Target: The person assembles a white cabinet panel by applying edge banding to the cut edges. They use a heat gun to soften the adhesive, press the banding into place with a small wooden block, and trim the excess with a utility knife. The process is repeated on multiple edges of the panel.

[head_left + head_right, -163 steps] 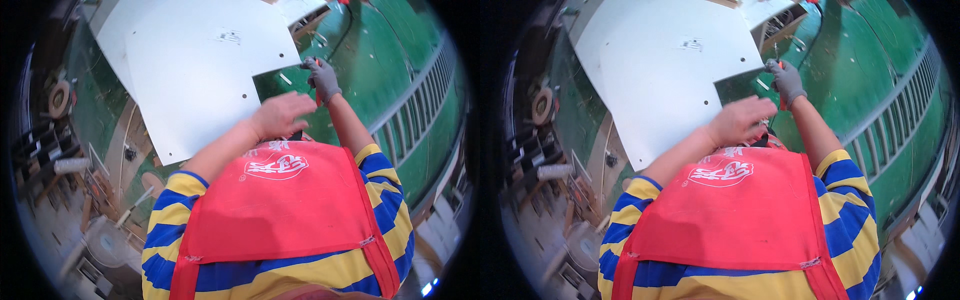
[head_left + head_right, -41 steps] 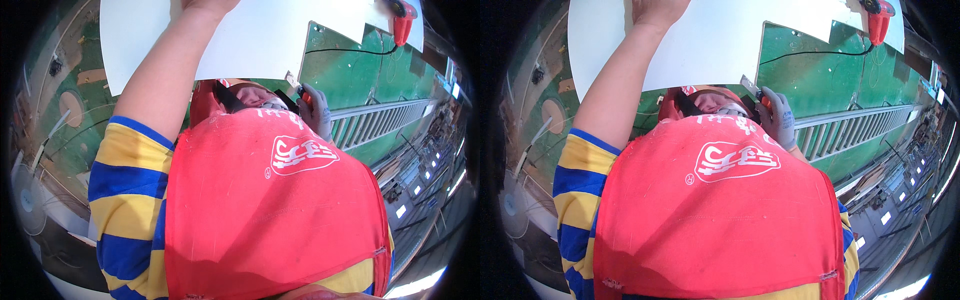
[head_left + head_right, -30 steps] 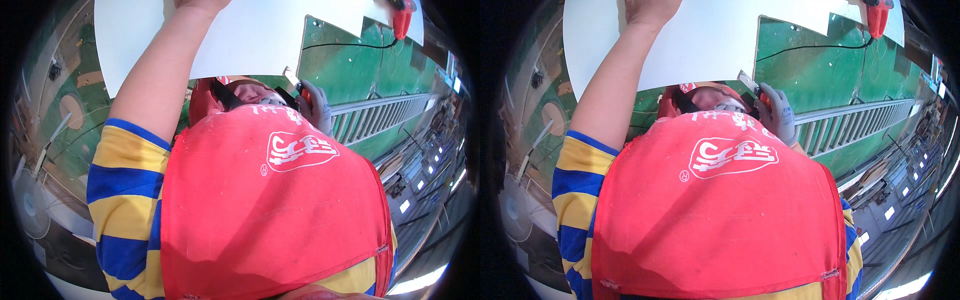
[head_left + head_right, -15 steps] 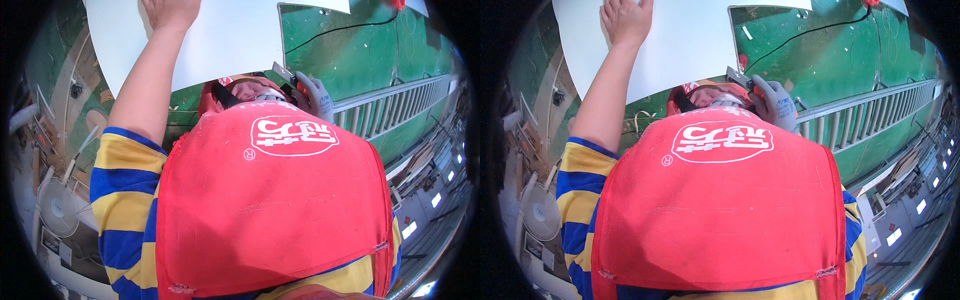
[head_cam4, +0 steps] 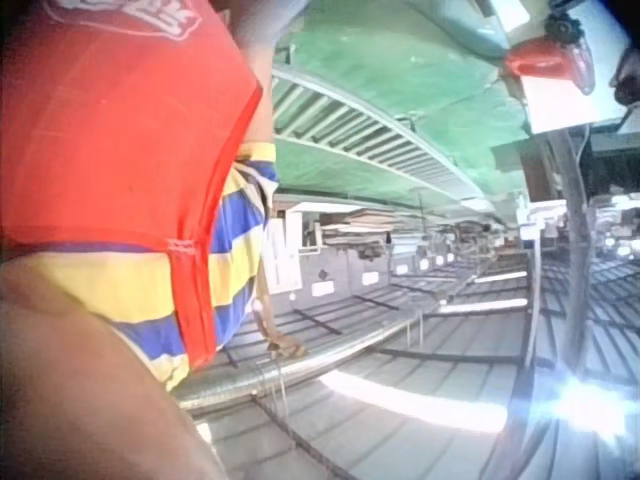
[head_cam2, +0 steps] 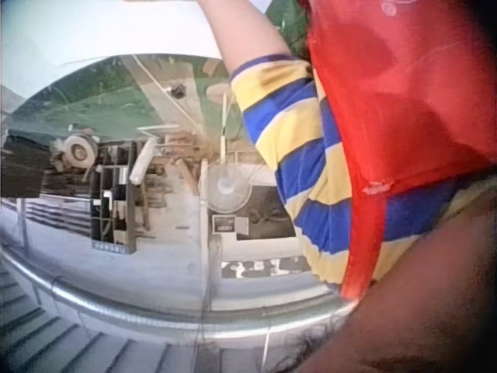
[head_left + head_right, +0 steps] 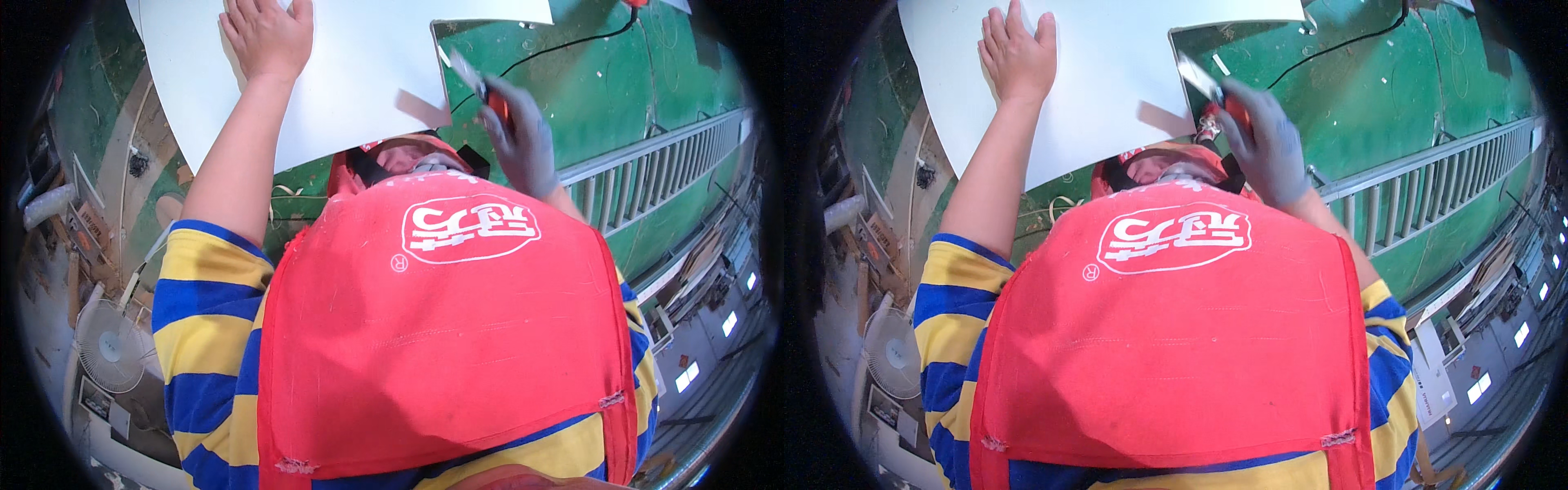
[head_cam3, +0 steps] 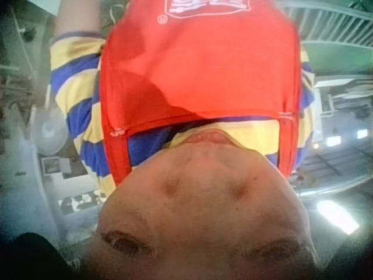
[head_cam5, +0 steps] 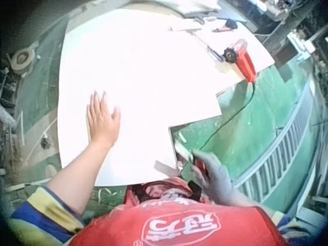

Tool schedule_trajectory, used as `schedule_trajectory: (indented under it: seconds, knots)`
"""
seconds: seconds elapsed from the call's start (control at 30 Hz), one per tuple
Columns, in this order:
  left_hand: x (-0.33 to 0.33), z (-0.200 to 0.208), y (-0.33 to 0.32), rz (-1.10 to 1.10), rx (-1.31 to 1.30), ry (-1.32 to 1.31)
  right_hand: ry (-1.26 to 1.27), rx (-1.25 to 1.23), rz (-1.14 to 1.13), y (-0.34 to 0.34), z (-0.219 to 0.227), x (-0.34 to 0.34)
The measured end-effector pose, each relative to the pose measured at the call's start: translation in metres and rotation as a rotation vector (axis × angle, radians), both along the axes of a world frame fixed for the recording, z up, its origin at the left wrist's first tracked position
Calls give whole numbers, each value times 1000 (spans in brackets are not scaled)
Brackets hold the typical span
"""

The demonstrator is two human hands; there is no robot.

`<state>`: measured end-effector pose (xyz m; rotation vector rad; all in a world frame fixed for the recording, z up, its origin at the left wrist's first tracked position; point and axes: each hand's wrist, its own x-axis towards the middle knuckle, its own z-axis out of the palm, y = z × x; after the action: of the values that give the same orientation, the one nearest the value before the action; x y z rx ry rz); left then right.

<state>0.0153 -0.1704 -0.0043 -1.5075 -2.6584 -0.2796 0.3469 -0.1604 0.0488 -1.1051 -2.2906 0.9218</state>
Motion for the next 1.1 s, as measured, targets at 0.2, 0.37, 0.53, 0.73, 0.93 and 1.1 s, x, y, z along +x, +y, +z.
schedule_trajectory:
  seconds: [0.2,0.37,0.53,0.73,0.93,1.1]
  knots:
    - [2,0,-4,35,17,-2,-303,129,187,133,38,-139]
    - [6,7,3,2,96,-33,183,235,318,223,-23,-131]
    - [3,-2,-9,43,149,-30,-502,663,-687,369,-32,44]
    - [-9,-1,-21,43,132,-9,-658,298,-476,421,-64,86]
    - [-20,1,-25,24,138,-10,-559,309,-536,389,-26,59]
    - [-17,5,-29,54,120,-18,471,-283,-492,218,60,72]
